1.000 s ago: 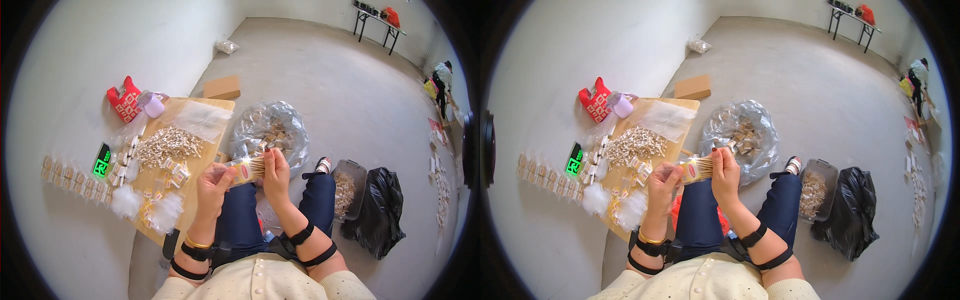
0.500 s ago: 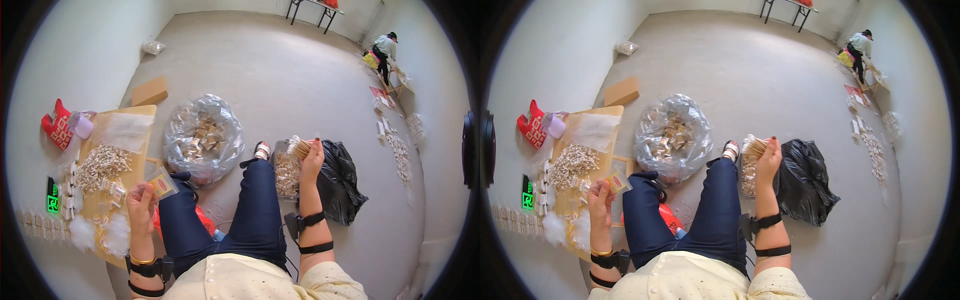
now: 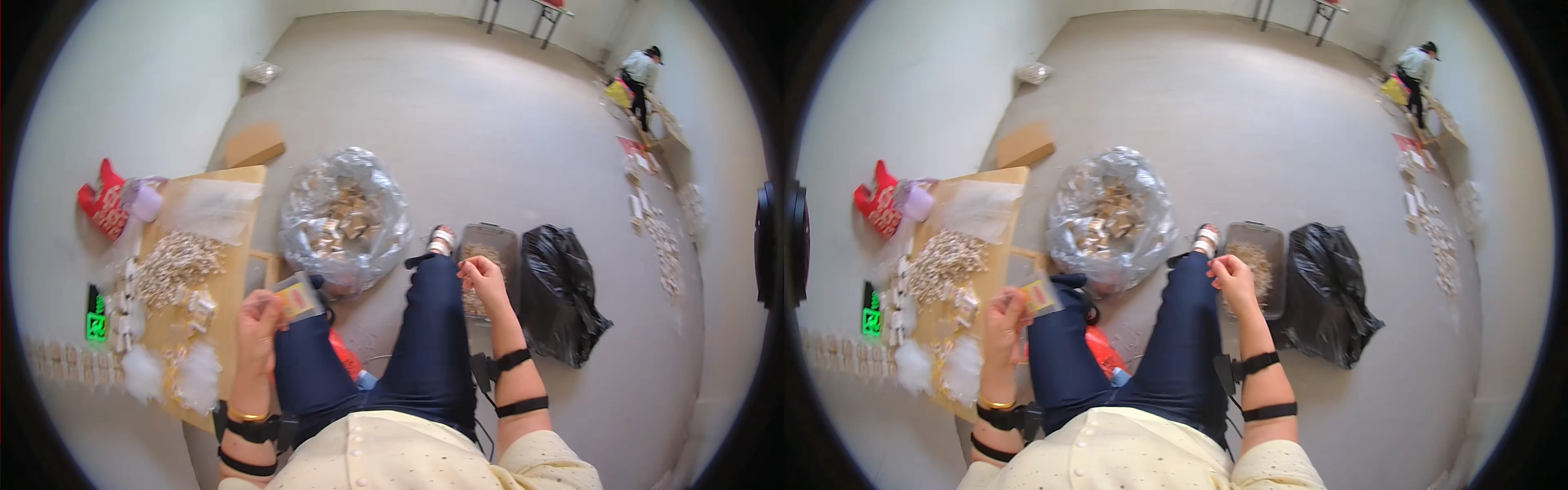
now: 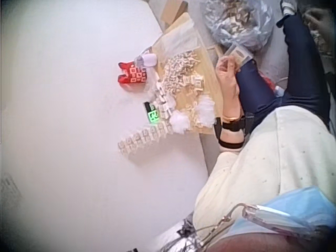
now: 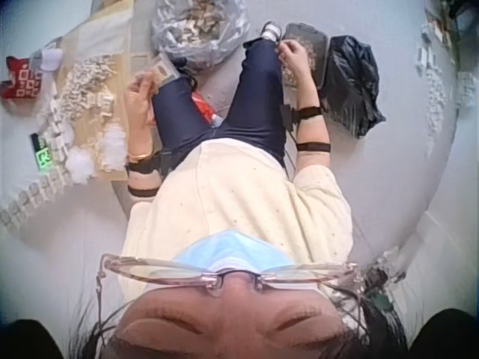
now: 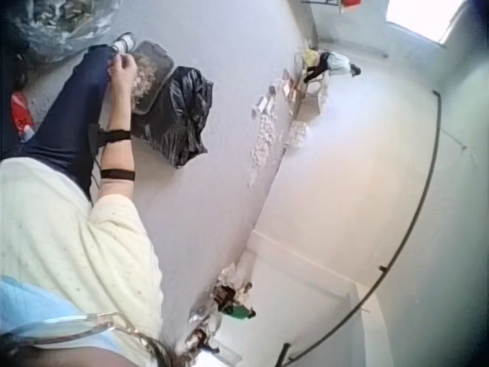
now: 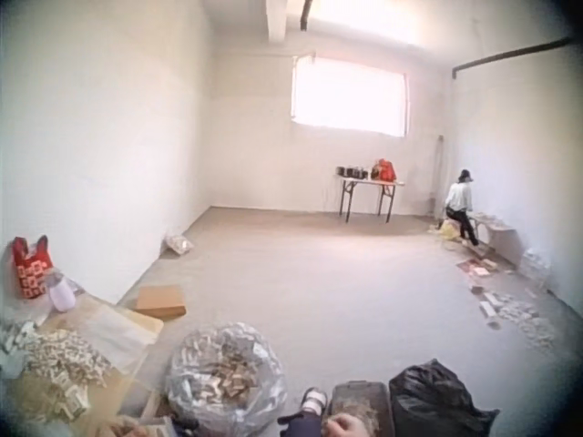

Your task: The person sits on the floor and repeatedly picks up small bundles of wooden sticks, places them into clear plastic wrappers, and seals them. The finished packages are then placed into a large clear bag on the floor.

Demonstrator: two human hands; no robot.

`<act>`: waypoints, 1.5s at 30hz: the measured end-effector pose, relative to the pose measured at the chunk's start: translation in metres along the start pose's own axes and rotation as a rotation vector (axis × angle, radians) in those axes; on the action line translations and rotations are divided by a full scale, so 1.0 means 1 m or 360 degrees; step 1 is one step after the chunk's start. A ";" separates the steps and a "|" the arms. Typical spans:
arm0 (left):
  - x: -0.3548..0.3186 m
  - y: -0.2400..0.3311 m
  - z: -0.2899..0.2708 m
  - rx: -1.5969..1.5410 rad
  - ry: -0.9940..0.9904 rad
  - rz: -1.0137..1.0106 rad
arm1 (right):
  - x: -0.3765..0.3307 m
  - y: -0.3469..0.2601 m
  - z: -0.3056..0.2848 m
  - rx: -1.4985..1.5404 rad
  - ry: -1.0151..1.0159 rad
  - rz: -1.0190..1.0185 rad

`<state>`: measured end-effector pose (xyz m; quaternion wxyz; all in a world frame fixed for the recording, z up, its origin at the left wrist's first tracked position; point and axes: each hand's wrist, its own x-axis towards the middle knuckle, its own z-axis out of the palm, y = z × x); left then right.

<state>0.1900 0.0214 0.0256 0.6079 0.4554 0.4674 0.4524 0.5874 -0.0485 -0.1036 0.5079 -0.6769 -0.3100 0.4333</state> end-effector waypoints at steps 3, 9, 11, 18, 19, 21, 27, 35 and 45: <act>-0.001 -0.002 0.002 -0.0086 -0.0105 0.0043 | -0.030 -0.081 0.078 0.0122 -0.0602 -0.0163; -0.008 -0.003 -0.006 -0.0024 -0.0076 0.0061 | -0.061 -0.136 0.167 0.0297 -0.1249 -0.0225; -0.011 -0.004 -0.012 -0.0088 -0.0069 0.0067 | -0.061 -0.133 0.183 0.0297 -0.1330 -0.0246; -0.014 -0.008 -0.033 -0.0065 0.0139 0.0178 | -0.073 -0.135 0.217 0.0334 -0.1247 -0.0220; -0.014 -0.008 -0.035 -0.0066 0.0175 0.0193 | -0.072 -0.132 0.222 0.0315 -0.1251 -0.0226; -0.014 -0.010 -0.039 -0.0093 0.0213 0.0232 | -0.072 -0.132 0.230 0.0244 -0.1265 -0.0232; -0.014 -0.014 -0.051 -0.0152 0.0304 0.0341 | -0.076 -0.130 0.256 0.0167 -0.1261 -0.0242; -0.016 -0.017 -0.070 -0.0126 0.0468 0.0461 | -0.080 -0.125 0.280 -0.0020 -0.1302 -0.0312; -0.043 -0.003 -0.114 0.0085 0.0710 0.0458 | -0.085 -0.122 0.342 -0.0186 -0.1513 -0.0247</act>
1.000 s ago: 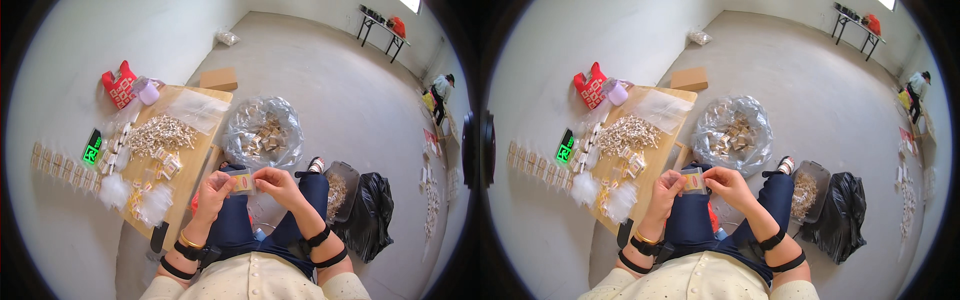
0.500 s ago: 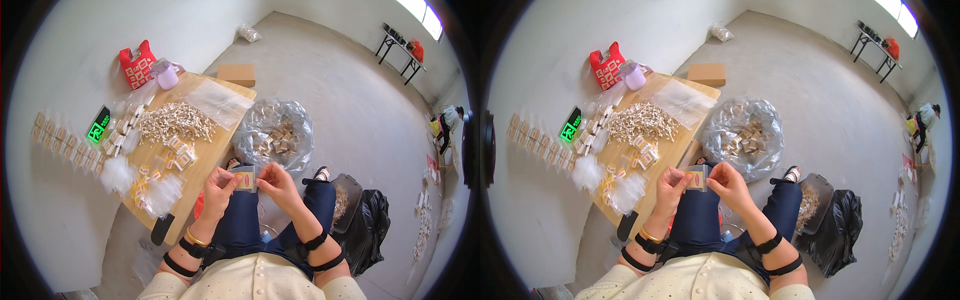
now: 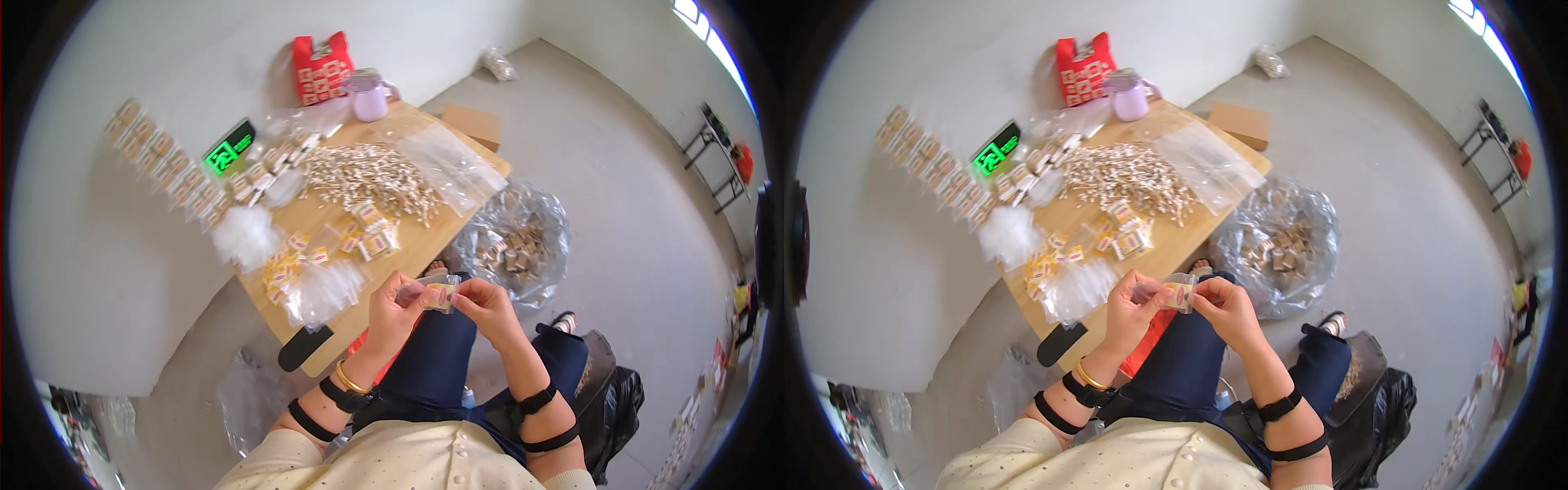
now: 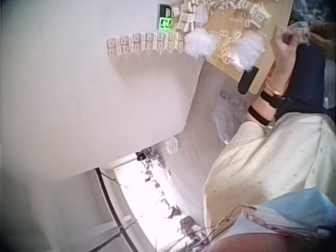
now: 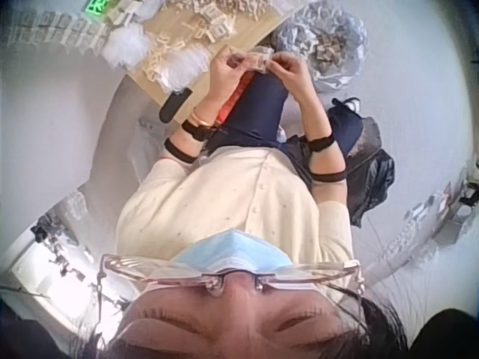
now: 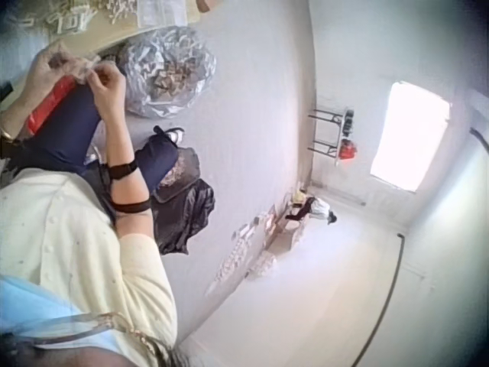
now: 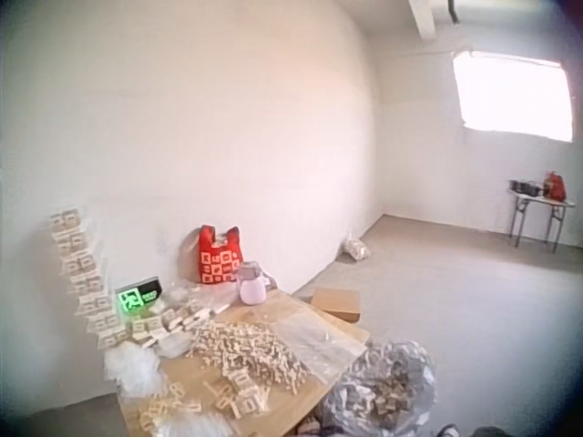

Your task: The person sits on the floor and repeatedly picks up small bundles of wooden sticks, places them into clear plastic wrappers, and seals them. The finished packages are then placed into a large clear bag on the floor.

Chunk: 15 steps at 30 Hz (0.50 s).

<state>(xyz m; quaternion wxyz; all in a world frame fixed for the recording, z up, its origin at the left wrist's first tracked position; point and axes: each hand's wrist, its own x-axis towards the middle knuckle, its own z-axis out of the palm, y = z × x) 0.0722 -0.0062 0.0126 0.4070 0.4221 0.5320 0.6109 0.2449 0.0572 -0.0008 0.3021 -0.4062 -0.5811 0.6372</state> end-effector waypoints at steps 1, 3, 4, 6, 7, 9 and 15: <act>-0.001 -0.001 -0.011 -0.0025 0.0020 -0.0025 | 0.006 0.000 0.008 0.0005 -0.0030 0.0019; -0.004 -0.011 -0.035 -0.0088 0.0045 -0.0082 | 0.018 0.006 0.025 0.0100 -0.0116 0.0015; -0.007 -0.015 -0.046 -0.0092 0.0104 -0.0142 | 0.023 0.008 0.035 0.0135 -0.0157 0.0009; -0.014 -0.022 -0.072 -0.0111 0.0217 -0.0269 | 0.030 0.009 0.056 0.0203 -0.0211 0.0017; -0.019 -0.028 -0.087 -0.0004 0.0224 -0.0297 | 0.035 0.016 0.064 0.0121 -0.0246 0.0022; -0.025 -0.035 -0.114 0.0206 0.0227 -0.0354 | 0.049 0.034 0.076 -0.0044 -0.0304 0.0027; -0.030 -0.076 -0.181 0.0655 0.0715 -0.0349 | 0.092 0.052 0.102 -0.0375 -0.0236 -0.0079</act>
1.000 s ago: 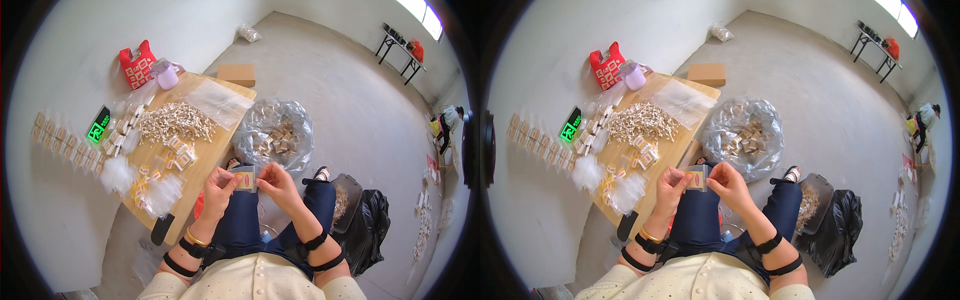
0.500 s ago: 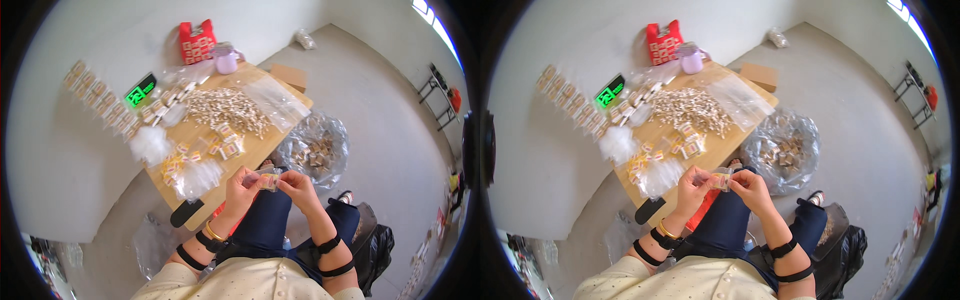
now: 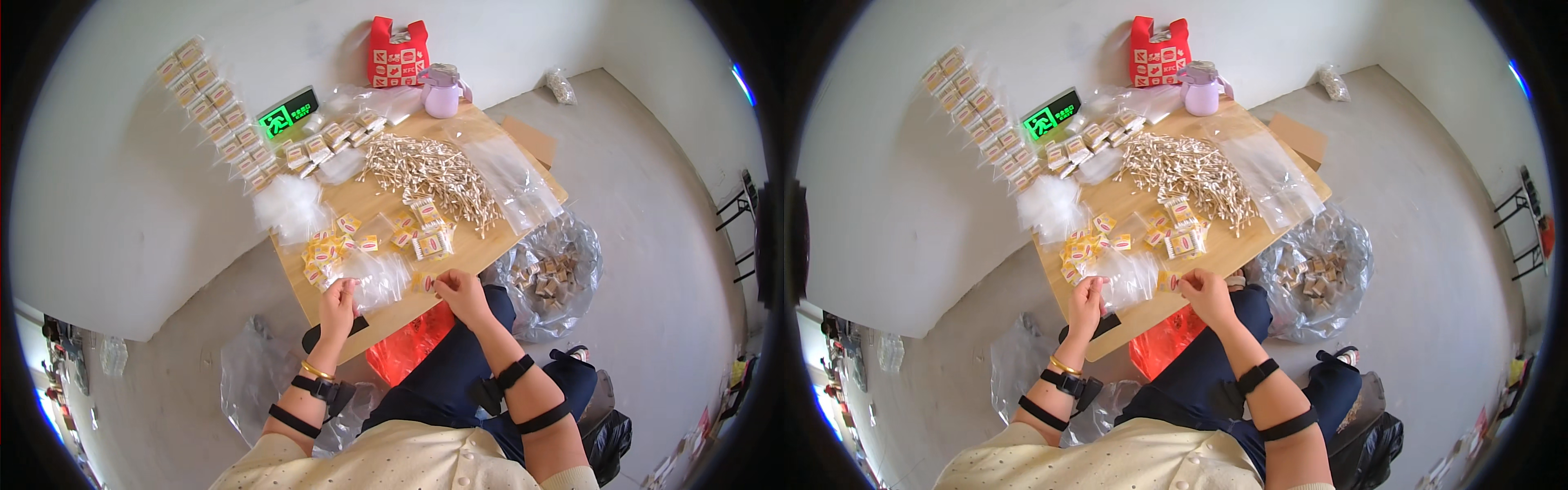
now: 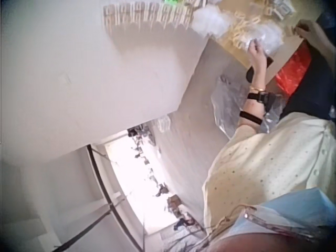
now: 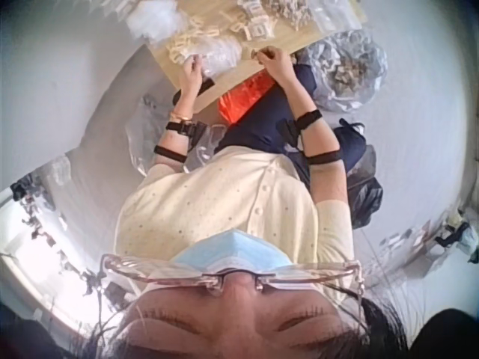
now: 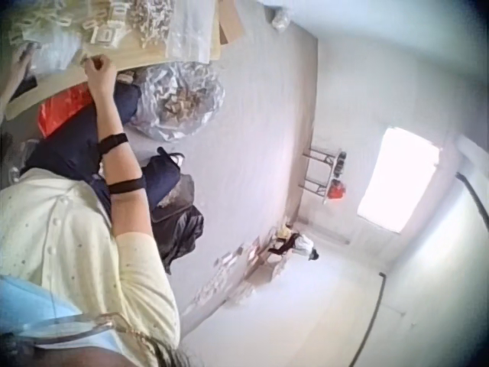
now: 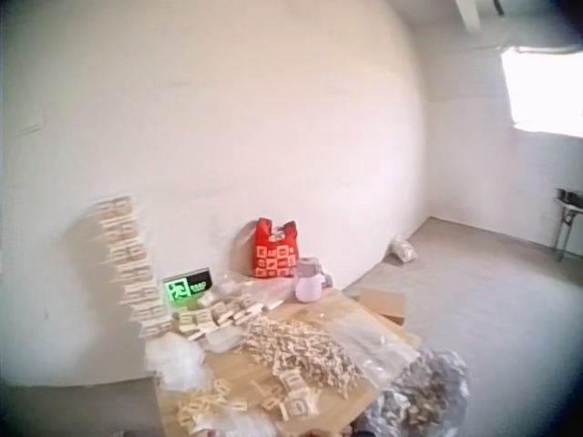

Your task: The person sits on the floor and repeatedly picks up small bundles of wooden sticks, places them into clear plastic wrappers, and seals them. The finished packages are then placed into a large clear bag on the floor.

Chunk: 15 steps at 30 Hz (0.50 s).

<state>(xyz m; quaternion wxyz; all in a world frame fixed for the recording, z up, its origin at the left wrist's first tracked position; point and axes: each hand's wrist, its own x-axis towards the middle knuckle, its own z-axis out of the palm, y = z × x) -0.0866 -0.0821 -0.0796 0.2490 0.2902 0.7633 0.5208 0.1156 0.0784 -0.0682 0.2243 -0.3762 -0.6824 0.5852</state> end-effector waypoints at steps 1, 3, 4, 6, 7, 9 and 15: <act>0.008 -0.014 -0.002 0.0087 0.0090 -0.0013 | 0.009 0.000 0.003 0.0029 0.0004 0.0042; 0.015 -0.014 -0.012 0.0355 0.0053 -0.0250 | 0.029 0.007 0.005 0.0133 0.0009 0.0090; 0.014 -0.002 -0.014 0.0734 0.0179 -0.0035 | 0.036 0.010 0.004 0.0084 0.0029 0.0091; 0.009 0.015 -0.015 0.1486 0.0459 0.0400 | 0.049 0.002 0.007 -0.0015 0.0035 0.0078; 0.009 0.014 -0.010 0.1448 0.0350 0.0502 | 0.058 0.007 0.011 -0.0030 0.0074 0.0064; 0.008 0.010 0.003 0.1375 0.0153 0.0699 | 0.074 0.009 0.021 -0.0204 0.0108 0.0059; 0.026 -0.034 0.036 0.1553 -0.0180 0.0757 | 0.101 0.000 0.038 -0.0685 0.0198 0.0126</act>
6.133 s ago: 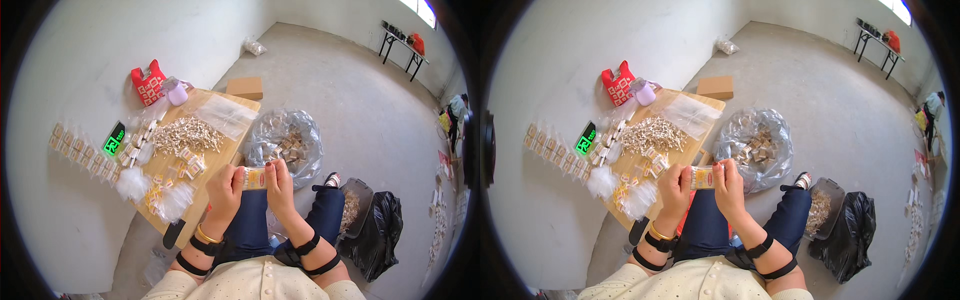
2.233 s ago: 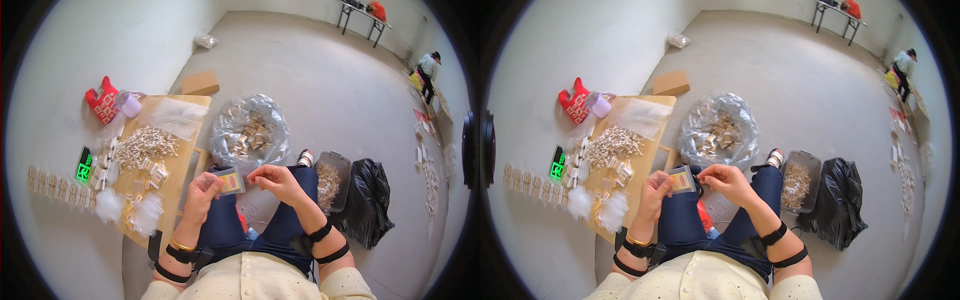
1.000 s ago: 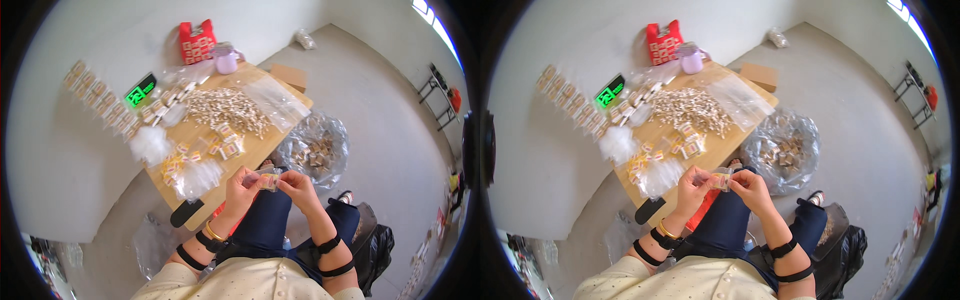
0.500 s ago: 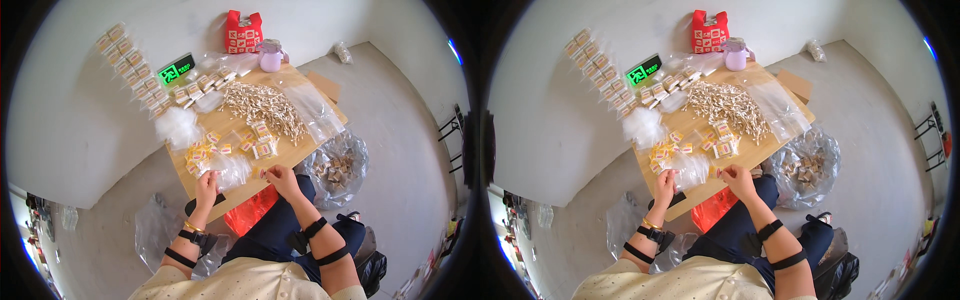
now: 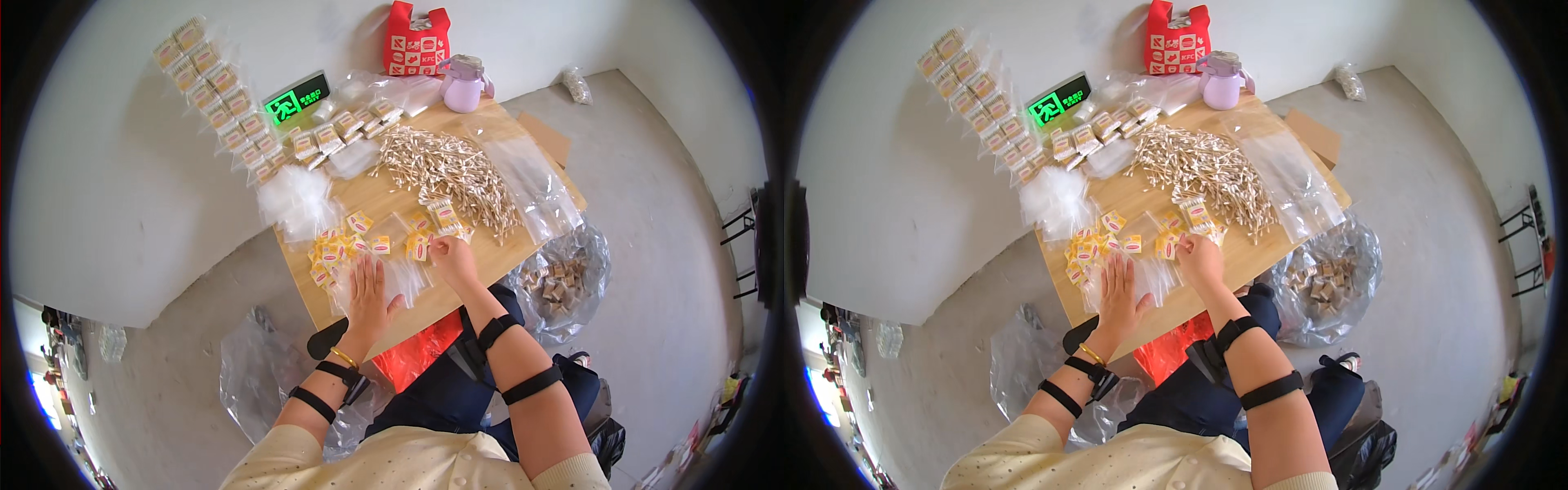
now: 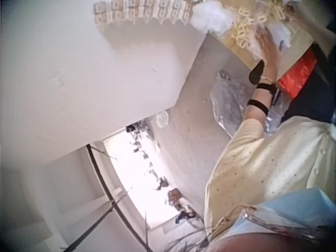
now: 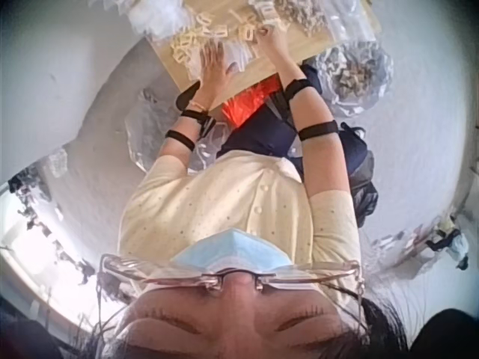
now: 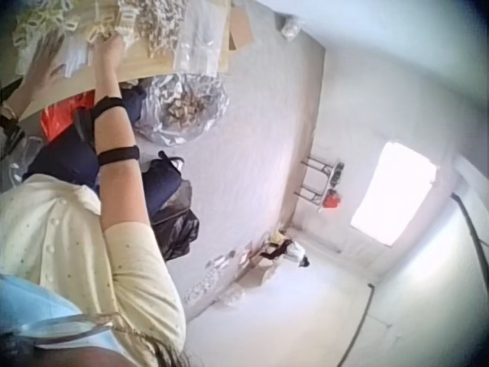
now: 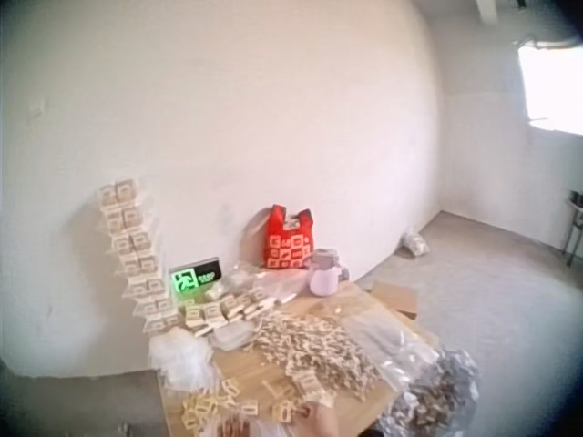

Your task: The person sits on the floor and repeatedly picks up small bundles of wooden sticks, places them into clear plastic wrappers, and seals them. The finished packages are then placed into a large clear bag on the floor.

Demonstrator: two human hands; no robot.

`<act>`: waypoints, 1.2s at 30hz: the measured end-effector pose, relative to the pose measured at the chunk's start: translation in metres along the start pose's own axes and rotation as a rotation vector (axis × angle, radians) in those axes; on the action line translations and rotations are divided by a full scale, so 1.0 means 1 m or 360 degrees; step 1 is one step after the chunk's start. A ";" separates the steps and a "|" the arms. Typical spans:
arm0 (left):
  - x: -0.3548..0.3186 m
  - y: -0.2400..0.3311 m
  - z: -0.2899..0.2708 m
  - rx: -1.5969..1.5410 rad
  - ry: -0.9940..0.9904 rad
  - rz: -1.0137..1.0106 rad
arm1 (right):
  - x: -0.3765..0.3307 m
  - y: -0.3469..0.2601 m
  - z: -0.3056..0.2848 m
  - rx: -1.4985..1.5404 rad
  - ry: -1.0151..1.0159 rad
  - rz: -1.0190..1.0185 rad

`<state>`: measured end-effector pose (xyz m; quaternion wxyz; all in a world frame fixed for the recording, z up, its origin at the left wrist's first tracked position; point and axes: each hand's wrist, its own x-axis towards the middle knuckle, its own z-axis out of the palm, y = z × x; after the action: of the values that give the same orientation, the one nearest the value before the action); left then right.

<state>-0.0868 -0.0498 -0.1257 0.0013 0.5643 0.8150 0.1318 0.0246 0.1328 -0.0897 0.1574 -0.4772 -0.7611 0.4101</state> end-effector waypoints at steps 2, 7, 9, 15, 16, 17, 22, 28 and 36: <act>-0.001 -0.003 0.010 0.0039 -0.0034 -0.0024 | 0.006 -0.010 0.003 -0.0143 0.0058 -0.0102; 0.000 -0.004 0.017 -0.0034 -0.0073 -0.0049 | 0.040 -0.024 0.033 -0.0394 0.0096 -0.0514; 0.000 -0.004 0.015 -0.0099 -0.0081 -0.0055 | 0.055 -0.023 0.051 -0.0393 0.0131 -0.0542; 0.001 -0.006 0.014 -0.0089 -0.0124 -0.0070 | 0.081 -0.031 0.078 -0.0592 0.0066 -0.0373; 0.001 -0.006 0.014 -0.0087 -0.0140 -0.0067 | 0.084 -0.029 0.082 -0.0604 0.0053 -0.0344; 0.001 -0.006 0.013 -0.0079 -0.0153 -0.0067 | 0.087 -0.032 0.081 -0.0582 -0.0022 -0.0303; 0.001 -0.004 0.007 -0.0143 -0.0162 -0.0090 | 0.092 -0.043 0.051 -0.0232 -0.0008 -0.0418; -0.001 -0.005 0.003 -0.0246 -0.0070 -0.0079 | 0.053 -0.050 0.006 0.0084 0.0266 -0.0543; -0.015 0.006 -0.030 -0.1298 0.0560 -0.0231 | 0.008 -0.016 0.012 0.0780 -0.0685 -0.0220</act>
<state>-0.0804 -0.0683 -0.0979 0.0942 0.4280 0.7217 0.5359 0.0034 0.1306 -0.0857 0.1304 -0.2749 -0.6862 0.6607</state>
